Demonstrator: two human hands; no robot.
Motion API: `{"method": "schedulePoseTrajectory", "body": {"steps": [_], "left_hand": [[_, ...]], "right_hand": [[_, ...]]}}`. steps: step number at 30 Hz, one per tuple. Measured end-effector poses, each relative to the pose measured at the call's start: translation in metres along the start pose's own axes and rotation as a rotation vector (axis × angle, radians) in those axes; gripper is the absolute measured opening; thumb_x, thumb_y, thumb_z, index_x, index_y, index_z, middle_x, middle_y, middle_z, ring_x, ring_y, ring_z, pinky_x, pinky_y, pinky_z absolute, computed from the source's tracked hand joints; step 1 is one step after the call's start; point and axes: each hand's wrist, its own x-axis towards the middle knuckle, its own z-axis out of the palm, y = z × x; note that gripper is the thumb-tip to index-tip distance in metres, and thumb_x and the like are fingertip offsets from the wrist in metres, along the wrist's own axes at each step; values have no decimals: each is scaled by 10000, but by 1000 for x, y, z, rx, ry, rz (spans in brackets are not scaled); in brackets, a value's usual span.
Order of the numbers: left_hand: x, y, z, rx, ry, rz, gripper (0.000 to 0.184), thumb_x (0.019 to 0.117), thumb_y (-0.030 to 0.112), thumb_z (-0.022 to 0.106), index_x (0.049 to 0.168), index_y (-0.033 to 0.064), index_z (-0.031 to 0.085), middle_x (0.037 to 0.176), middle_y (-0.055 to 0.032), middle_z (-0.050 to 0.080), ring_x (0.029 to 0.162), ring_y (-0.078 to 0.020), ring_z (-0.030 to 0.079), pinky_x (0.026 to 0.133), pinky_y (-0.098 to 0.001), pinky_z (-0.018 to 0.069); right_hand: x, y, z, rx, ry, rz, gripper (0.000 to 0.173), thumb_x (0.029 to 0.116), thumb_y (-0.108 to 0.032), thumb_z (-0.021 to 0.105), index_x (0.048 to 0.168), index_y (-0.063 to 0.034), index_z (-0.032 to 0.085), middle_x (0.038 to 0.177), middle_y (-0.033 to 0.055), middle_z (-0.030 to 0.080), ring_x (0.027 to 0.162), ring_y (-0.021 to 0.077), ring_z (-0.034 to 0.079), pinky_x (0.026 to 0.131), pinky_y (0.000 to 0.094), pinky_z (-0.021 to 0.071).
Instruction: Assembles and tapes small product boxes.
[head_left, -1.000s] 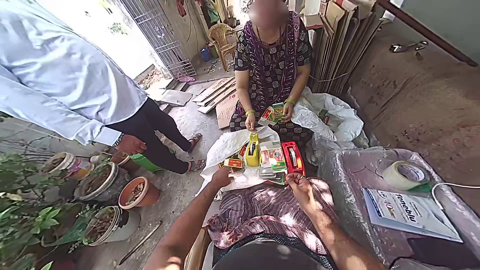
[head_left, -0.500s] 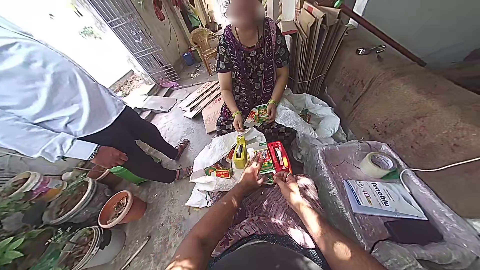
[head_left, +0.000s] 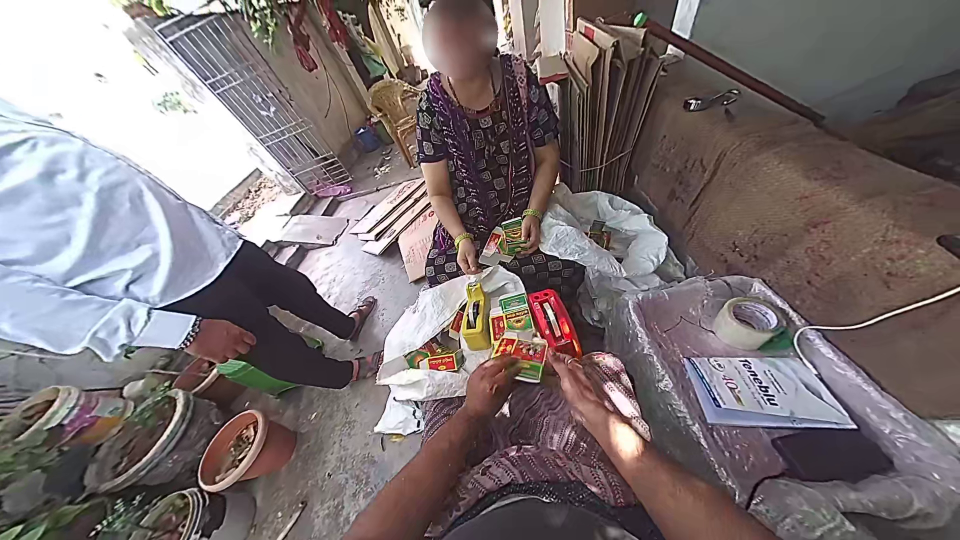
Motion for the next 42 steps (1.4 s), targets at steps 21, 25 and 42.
{"method": "schedulePoseTrajectory", "body": {"steps": [21,25,42], "left_hand": [[-20,65,-66,-205,-204,-325,503,962,158,614,1463,135,573,1274,-74,714,1125,-230,708,971,-502,579],[-26,59,-66,-247,-168,-356,547,883,123,615,1429,102,605,1235,-97,728,1093,-251,720,949,-519,583],[-14,37,-68,-302,-84,-343,325,1063,351,552,1084,114,773,979,-19,774,924,-108,734,899,-381,605]], "right_hand": [[-22,17,22,-280,-13,-697,518,874,-184,744,1360,-55,619,1342,140,619,1081,174,673,870,334,601],[-18,17,20,-276,-5,-742,210,876,-199,749,1057,-93,739,1075,38,725,935,107,702,831,305,612],[-23,6,17,-49,-287,-347,273,1015,-243,541,825,-105,680,726,-4,656,711,95,639,713,321,544]]}}
